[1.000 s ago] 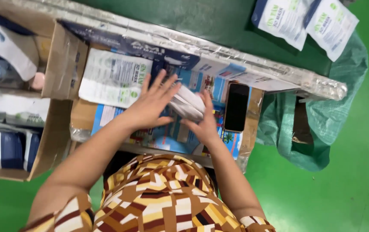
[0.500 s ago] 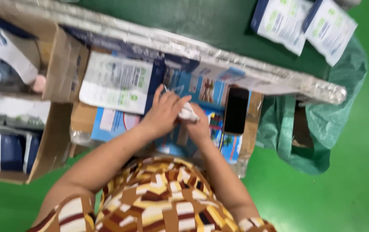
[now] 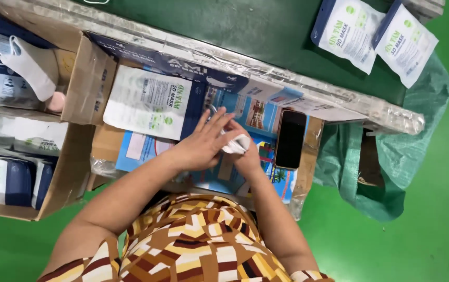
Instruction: Packaging face masks into boxes in a manufacturing environment.
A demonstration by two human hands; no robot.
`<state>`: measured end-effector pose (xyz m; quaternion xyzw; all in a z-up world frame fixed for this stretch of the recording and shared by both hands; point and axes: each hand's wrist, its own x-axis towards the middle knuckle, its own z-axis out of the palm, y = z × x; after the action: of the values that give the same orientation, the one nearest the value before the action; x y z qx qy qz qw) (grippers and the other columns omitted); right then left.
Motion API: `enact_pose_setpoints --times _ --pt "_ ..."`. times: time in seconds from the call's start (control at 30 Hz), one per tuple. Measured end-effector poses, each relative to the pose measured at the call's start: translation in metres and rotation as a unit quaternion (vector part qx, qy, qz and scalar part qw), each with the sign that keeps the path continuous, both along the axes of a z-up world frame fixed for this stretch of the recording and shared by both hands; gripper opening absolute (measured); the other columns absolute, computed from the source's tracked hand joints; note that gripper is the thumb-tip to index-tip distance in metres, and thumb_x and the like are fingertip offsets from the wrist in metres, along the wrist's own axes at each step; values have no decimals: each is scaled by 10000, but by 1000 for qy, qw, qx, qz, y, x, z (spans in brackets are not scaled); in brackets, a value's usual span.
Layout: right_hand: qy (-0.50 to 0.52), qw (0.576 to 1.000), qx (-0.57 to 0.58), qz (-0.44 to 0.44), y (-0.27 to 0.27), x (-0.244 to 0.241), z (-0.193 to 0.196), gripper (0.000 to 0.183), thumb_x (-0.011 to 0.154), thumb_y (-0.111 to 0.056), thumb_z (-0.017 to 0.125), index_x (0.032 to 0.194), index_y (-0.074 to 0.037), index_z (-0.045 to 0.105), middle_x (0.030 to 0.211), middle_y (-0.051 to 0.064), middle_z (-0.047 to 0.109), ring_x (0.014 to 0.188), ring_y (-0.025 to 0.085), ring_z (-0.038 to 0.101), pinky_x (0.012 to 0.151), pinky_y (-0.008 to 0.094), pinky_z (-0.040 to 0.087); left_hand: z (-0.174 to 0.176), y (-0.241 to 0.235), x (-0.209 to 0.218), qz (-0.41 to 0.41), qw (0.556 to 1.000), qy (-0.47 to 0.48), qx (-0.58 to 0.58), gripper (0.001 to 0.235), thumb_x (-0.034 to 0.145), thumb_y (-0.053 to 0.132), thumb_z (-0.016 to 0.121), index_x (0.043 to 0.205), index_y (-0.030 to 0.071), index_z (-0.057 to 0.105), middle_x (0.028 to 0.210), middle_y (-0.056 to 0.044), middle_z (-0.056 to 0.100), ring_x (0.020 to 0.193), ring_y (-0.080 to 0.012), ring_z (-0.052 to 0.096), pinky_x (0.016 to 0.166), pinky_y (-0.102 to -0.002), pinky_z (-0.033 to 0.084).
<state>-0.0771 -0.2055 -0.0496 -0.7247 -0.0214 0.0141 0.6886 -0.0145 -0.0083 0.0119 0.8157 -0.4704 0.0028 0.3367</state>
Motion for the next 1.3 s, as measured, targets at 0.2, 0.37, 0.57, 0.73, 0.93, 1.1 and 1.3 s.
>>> enact_pose_setpoints --times 0.2,0.37,0.57,0.73,0.93,1.1,1.3 --pt "194 981 24 -15 -64 -18 33 308 905 -211 702 1154 -32 735 1039 101 780 967 182 716 887 319 574 -21 34 19 313 945 93 13 406 934 120 626 1338 88 655 1232 -143 620 1181 -380 571 1008 -472 492" --pt "163 983 -21 -77 -94 -19 2 265 975 -254 629 1087 -27 707 984 117 763 913 222 724 824 366 573 -79 26 15 314 939 34 140 293 852 156 635 1090 -13 662 1060 -191 612 1019 -377 599 849 -460 533" --pt "-81 948 -290 -106 -33 -2 47 280 967 -139 653 1217 -18 691 1161 132 721 1030 282 676 876 411 534 -82 18 35 385 911 65 132 271 871 136 608 1098 -8 643 1003 -209 630 888 -396 647 719 -490 546" --pt "-200 845 -492 -60 -13 -11 60 425 750 -11 791 1156 -130 742 1090 51 744 1019 254 649 845 394 495 -70 35 43 438 886 152 -6 163 914 217 682 958 61 706 915 -202 663 825 -416 638 726 -519 513" --pt "171 985 11 -12 17 -2 85 473 783 -58 852 1212 -125 663 1012 -2 720 938 112 650 820 284 538 -24 27 -2 285 921 131 -230 172 857 150 782 903 46 652 842 -147 622 754 -335 616 654 -438 501" --pt "91 976 -129 -152 9 24 40 199 838 -120 804 1010 -32 755 916 18 767 827 134 703 780 294 563 9 27 -9 196 960 70 -189 107 871 133 753 870 88 657 778 -129 600 659 -298 625 596 -415 515" --pt "103 990 -92 -22 14 8 32 210 878 -121 749 1072 -41 756 930 21 755 840 111 671 765 289 545 -1 15 -7 234 931 226 -165 148 908 135 711 923 33 606 841 -119 645 724 -297 649 641 -373 521"
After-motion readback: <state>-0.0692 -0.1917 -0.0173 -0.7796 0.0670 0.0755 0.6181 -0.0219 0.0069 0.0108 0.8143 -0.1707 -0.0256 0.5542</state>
